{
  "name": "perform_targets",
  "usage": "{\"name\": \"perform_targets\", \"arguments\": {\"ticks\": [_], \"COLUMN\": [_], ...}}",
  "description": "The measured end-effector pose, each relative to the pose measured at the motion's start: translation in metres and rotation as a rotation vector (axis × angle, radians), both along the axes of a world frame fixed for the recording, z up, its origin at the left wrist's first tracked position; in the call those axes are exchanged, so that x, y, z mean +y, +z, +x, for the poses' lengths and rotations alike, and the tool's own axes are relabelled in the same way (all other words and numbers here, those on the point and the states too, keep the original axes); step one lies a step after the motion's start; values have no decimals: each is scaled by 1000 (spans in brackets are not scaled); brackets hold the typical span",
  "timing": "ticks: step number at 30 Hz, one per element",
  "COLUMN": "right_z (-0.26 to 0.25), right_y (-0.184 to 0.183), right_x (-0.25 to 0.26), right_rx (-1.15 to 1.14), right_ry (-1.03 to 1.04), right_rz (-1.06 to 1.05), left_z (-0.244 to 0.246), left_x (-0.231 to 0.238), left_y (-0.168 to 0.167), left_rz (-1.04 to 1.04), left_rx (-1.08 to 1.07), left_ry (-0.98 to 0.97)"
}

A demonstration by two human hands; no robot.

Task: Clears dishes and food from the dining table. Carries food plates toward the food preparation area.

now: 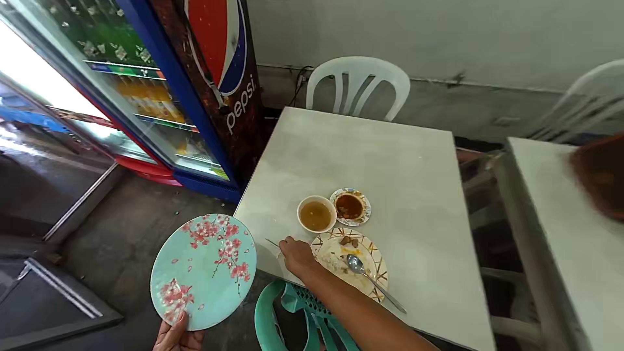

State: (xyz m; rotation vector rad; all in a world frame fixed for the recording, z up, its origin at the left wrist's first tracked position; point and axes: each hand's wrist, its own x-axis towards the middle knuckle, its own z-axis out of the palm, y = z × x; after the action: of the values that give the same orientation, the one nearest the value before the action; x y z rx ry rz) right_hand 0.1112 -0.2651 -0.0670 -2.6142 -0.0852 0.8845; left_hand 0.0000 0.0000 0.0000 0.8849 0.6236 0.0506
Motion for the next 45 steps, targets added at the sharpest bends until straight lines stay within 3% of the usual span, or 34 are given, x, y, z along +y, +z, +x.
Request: {"name": "perform_targets", "arguments": {"ticks": [4, 7, 9, 13, 17, 18, 20, 23, 25, 31, 37, 41, 45], "right_z": [-17, -67, -104, -172, -203, -204, -198, -180, -165, -162, -174, -163, -163], "right_y": [48, 33, 15, -14, -15, -11, -7, -18, -23, -31, -54, -58, -58], "right_x": [-53, -119, -159, -193, -217, -221, -226, -228, -216, -217, -231, -218, -212], "right_rx": [-285, -628, -734, -533, -112, -45, 6, 136, 291, 449, 361, 342, 334], "right_ry": [-309, -594, -665, -877, -1176, -1221, -1193, -815, -648, -471, -755, -901, -942], "right_rz": [207, 524, 703, 891, 1116, 1061, 703, 85, -133, -125, 119, 123, 125], "left_z": [28, 41, 51, 70, 89, 93, 102, 111, 116, 127, 132, 137, 146], "left_x": [12, 15, 11, -4, -23, -28, -36, -41, -40, -27, -20, -31, -51], "left_y": [-15, -32, -44, -73, -97, -99, -98, -95, -94, -90, -106, -115, -98], "left_rz": [-41, -27, -11, 21, 39, 48, 78, 147, 193, 249, 267, 569, 1101], "left_rx": [10, 108, 177, 258, 296, 308, 325, 333, 348, 345, 381, 320, 284], "left_ry": [-47, -61, -77, -116, -147, -153, -170, -198, -211, -313, -354, -400, -588]}}
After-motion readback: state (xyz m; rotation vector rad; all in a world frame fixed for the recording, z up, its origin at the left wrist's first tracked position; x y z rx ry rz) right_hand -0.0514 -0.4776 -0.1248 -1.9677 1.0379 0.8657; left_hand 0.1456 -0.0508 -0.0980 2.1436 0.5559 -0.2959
